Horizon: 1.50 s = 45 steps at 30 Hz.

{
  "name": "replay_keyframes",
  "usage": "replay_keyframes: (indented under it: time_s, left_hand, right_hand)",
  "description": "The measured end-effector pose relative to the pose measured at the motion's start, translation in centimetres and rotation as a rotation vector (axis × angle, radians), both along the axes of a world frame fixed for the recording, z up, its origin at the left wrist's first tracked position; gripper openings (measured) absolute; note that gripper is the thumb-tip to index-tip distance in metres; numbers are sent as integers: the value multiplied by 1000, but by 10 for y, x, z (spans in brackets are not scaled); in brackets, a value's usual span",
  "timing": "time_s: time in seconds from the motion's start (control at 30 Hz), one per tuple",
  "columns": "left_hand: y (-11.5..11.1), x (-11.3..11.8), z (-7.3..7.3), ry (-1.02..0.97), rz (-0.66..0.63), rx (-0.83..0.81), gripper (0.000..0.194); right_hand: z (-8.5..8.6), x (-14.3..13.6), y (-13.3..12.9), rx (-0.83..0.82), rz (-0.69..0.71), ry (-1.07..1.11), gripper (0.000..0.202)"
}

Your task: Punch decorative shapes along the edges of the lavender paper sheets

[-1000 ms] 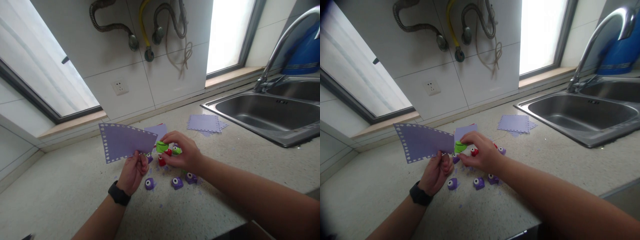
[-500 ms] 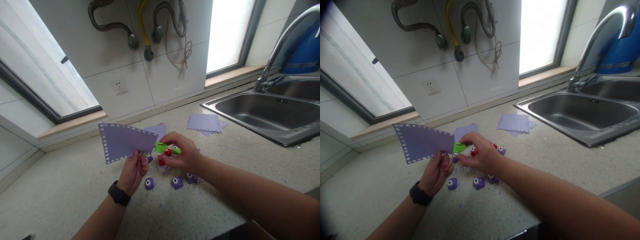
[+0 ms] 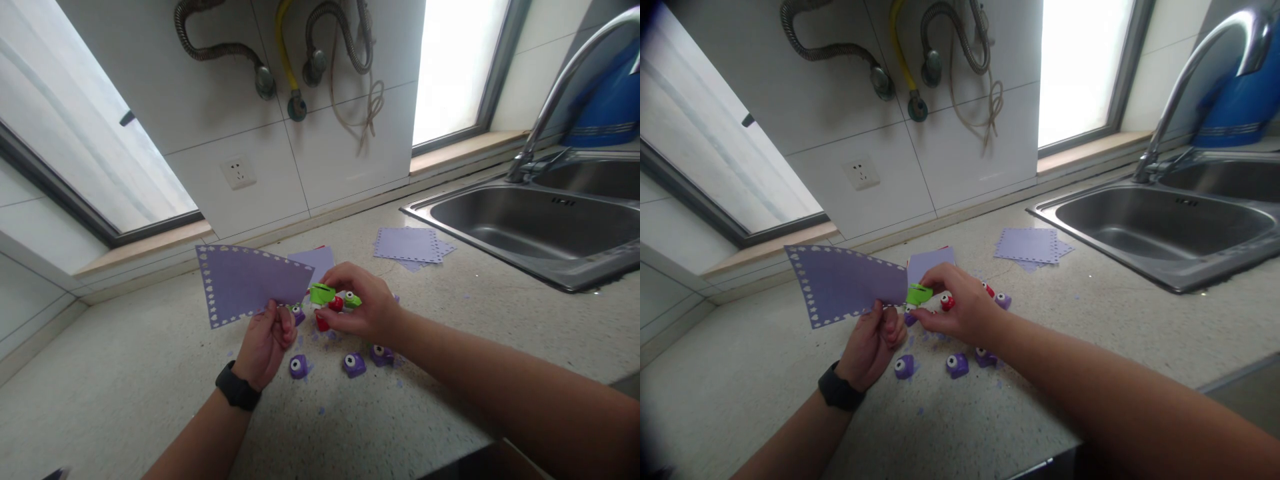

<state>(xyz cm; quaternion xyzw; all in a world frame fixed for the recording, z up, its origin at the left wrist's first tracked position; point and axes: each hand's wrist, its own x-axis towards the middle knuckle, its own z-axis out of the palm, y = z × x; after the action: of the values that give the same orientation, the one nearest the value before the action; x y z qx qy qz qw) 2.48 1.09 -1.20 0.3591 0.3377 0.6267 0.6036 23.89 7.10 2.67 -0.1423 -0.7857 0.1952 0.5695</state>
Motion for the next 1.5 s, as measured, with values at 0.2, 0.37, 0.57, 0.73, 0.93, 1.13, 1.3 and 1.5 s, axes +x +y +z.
replay_keyframes:
  time_s: [0.2,0.37,0.57,0.73,0.93,1.13,1.3,1.5]
  left_hand:
    - [-1,1,1,12,-4,9,50]
    - [-1,1,0,40,-17,2,50]
    - [-1,1,0,52,-8,-4,50]
    - [-3,1,-2,113,-1,-22,49]
    - [-2,4,1,151,-6,0,55]
    - [2,6,-6,203,44,-44,58]
    - [-1,6,-11,394,136,-107,48]
    - [-5,9,-1,613,182,-85,51]
  right_hand:
    - [0,-1,-1,-59,15,-9,32]
    - [-1,-1,0,-50,12,-27,34]
    - [-3,-2,1,-165,41,-17,36]
    - [-6,-4,2,-302,110,-33,39]
    - [-9,-11,7,-546,289,-2,30]
    - [-9,-13,12,-865,358,51,35]
    - [-10,-12,16,-1037,388,58,35]
    - [-14,-12,18,-1094,431,30,31]
